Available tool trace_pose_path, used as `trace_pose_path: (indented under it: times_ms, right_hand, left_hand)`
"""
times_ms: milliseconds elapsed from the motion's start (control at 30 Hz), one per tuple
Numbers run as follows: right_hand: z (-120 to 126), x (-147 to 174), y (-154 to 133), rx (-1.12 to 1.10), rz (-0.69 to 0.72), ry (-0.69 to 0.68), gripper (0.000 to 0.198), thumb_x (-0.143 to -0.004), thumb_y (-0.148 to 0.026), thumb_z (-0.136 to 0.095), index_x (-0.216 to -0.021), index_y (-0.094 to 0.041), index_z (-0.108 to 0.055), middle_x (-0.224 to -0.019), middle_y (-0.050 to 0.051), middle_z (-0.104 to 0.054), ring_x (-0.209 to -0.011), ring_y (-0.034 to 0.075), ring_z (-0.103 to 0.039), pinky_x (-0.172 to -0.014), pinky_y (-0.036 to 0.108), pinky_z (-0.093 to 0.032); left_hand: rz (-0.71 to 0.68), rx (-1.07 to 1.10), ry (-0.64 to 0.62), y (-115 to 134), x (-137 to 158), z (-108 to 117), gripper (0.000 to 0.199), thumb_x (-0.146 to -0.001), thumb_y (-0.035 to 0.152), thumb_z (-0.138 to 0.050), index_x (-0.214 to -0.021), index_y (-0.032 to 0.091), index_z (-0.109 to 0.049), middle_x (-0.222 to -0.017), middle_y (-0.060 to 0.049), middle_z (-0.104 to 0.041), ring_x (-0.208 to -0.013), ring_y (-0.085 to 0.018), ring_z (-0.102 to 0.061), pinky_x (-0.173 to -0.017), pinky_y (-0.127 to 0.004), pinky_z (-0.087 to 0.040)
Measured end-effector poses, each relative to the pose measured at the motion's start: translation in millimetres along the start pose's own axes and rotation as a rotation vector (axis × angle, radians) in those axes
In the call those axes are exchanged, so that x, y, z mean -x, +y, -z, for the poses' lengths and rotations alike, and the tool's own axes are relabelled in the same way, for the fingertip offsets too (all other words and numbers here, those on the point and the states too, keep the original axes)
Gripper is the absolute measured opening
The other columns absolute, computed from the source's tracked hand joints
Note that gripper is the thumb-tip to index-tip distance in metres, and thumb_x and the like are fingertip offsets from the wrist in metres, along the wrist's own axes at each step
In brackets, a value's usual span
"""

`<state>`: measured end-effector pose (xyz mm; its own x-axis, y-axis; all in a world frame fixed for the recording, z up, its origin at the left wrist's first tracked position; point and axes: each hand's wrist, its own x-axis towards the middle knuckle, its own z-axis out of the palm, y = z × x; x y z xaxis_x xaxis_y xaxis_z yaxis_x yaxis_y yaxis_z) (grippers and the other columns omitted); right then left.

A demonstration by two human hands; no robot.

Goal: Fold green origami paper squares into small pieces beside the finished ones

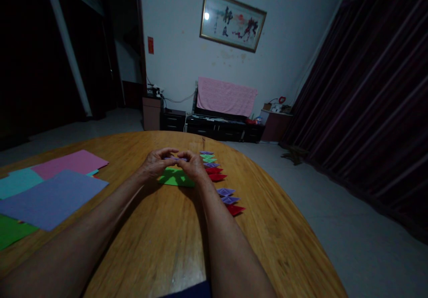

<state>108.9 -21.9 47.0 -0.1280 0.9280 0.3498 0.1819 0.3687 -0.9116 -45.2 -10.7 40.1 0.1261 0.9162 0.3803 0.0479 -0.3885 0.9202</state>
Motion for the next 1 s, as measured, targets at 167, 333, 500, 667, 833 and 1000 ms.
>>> trace_pose_path:
  times_ms: [167, 333, 500, 667, 833, 1000]
  right_hand:
    - [0, 2, -2, -0.013, -0.008, -0.032, 0.016, -0.067, -0.021, -0.070, -0.081, -0.018, -0.064, -0.071, -0.003, -0.064, -0.066, 0.012, -0.060, -0.065, 0.024, -0.048]
    - [1, 3, -2, 0.015, -0.031, -0.019, 0.014, -0.067, -0.018, -0.065, -0.082, -0.017, -0.064, -0.070, -0.003, -0.062, -0.063, 0.011, -0.057, -0.064, 0.025, -0.046]
    - [-2, 3, -1, 0.077, -0.027, 0.002, 0.010, -0.068, -0.016, -0.061, -0.078, -0.017, -0.065, -0.069, -0.003, -0.061, -0.060, 0.010, -0.054, -0.061, 0.024, -0.044]
    - [-4, 3, -1, 0.039, -0.033, -0.001, 0.019, -0.070, -0.021, -0.065, -0.089, -0.017, -0.065, -0.082, 0.000, -0.065, -0.068, 0.011, -0.059, -0.063, 0.023, -0.047]
    - [1, 2, 1, -0.011, -0.112, 0.083, 0.019, -0.068, -0.023, -0.063, -0.086, -0.018, -0.061, -0.079, 0.000, -0.064, -0.066, 0.012, -0.062, -0.059, 0.024, -0.050]
    - [6, 1, 5, 0.041, -0.061, 0.100, 0.009, -0.067, -0.019, -0.056, -0.075, -0.018, -0.061, -0.062, -0.003, -0.061, -0.059, 0.012, -0.060, -0.058, 0.023, -0.048]
  left_hand:
    - [0.063, 0.065, -0.041, 6, 4, 3, 0.039, -0.056, 0.025, -0.076, -0.094, 0.016, -0.074, -0.068, -0.001, -0.067, -0.061, -0.014, -0.059, -0.058, -0.025, -0.044]
    - [0.147, 0.121, -0.075, 4, 5, 8, 0.044, -0.056, 0.024, -0.076, -0.100, 0.017, -0.073, -0.076, -0.004, -0.069, -0.065, -0.015, -0.061, -0.060, -0.027, -0.046]
    - [0.120, 0.089, -0.034, -2, 2, 6, 0.038, -0.055, 0.022, -0.074, -0.092, 0.016, -0.074, -0.069, -0.002, -0.067, -0.061, -0.014, -0.059, -0.059, -0.026, -0.045]
    - [0.073, 0.029, -0.027, -1, 0, 9, 0.033, -0.056, 0.020, -0.072, -0.089, 0.018, -0.076, -0.072, -0.003, -0.070, -0.065, -0.015, -0.061, -0.061, -0.027, -0.046]
    - [0.092, -0.034, 0.047, 7, 2, 11, 0.031, -0.057, 0.017, -0.071, -0.088, 0.018, -0.076, -0.076, -0.004, -0.072, -0.069, -0.017, -0.063, -0.059, -0.027, -0.046]
    - [0.127, 0.008, 0.085, 11, 12, 10, 0.030, -0.063, 0.023, -0.071, -0.092, 0.019, -0.074, -0.075, -0.004, -0.070, -0.064, -0.016, -0.061, -0.054, -0.025, -0.044]
